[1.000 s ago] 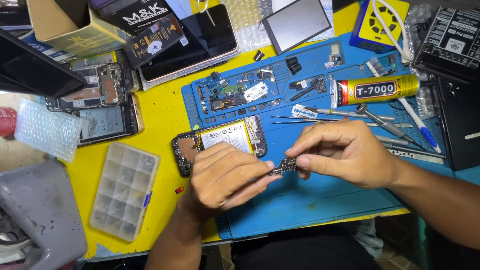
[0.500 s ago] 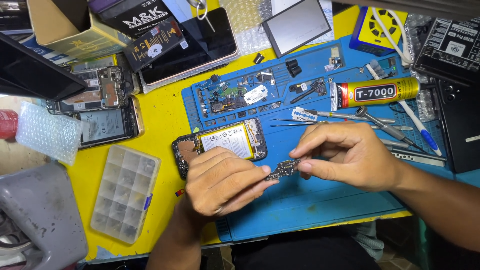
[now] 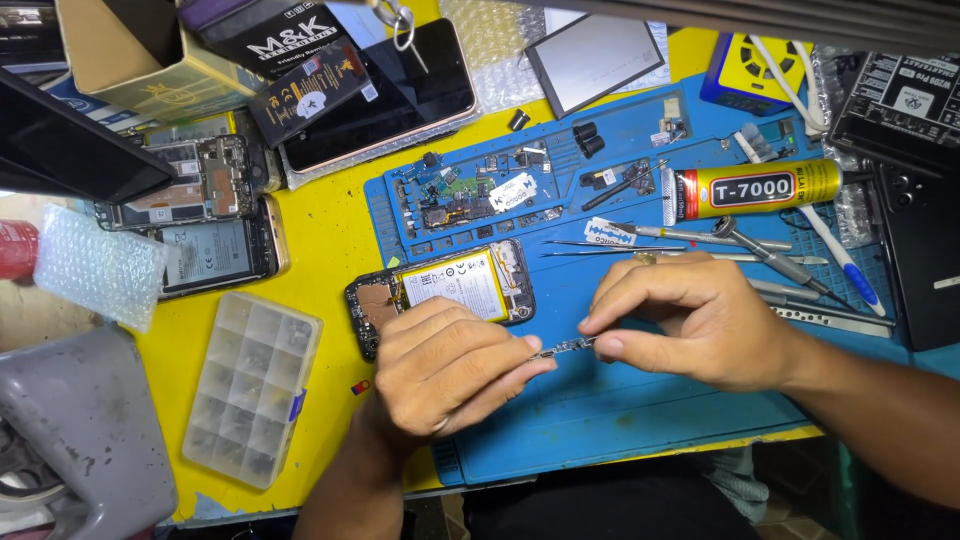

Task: The person opens a compartmentalized box of small electronic parts and selects a component. They then pick up a smartphone, inspect its back and sides, and place it down. Finally, they handle a small circuit board, turning it over and examining it closely.

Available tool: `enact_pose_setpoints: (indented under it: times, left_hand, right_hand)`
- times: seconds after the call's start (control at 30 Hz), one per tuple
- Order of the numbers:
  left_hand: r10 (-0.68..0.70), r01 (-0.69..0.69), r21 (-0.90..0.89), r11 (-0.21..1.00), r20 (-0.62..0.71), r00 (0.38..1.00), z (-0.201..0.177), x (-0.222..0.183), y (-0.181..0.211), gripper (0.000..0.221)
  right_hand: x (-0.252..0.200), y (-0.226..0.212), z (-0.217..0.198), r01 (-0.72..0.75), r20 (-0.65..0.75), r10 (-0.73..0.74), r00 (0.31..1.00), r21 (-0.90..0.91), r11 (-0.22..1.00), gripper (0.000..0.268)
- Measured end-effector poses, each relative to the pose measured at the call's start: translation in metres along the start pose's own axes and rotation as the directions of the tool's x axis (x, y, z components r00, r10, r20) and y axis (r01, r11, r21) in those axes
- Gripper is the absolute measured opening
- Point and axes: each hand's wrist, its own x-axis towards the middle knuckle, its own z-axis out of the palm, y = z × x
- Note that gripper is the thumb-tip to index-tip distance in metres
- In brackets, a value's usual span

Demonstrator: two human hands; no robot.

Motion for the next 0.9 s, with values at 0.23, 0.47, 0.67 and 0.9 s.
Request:
enact_pose_setpoints:
  times: [0.23,0.47,0.67,0.9]
  left_hand:
    - [-0.029,0.029,-0.003,1.0,-0.001,1.0,0.0056,-0.0033,-0.0024,0.025]
    - [-0.005,0.005,0.011,1.0,0.01,1.0,0.0038,-0.0036,-0.0048,0.028]
    - [-0.006,0.005,0.017,1.0,0.013,1.0,0.0035,-0.0027,-0.0053,0.023]
    - [0.003,-0.004,0.018,1.0,0.009,1.0,0.0024,-0.0008,-0.0044,0.022]
  right_hand:
    - [0.0041,-0.002,0.0032,0.008,0.016,-0.006,1.0,-0.115,0.993,0.006]
    - [0.0033,-0.0007,0.0037,-0.113,0.016,0.113,0.993,0.008,0.994,0.01]
    - [0.0051,-0.0037,0.0046,-0.049,0.012,0.05,0.999,-0.039,0.998,0.012]
    - [0.0044,-0.0053,0.0043,-0.024,0.016,0.026,1.0,-0.068,0.997,0.009]
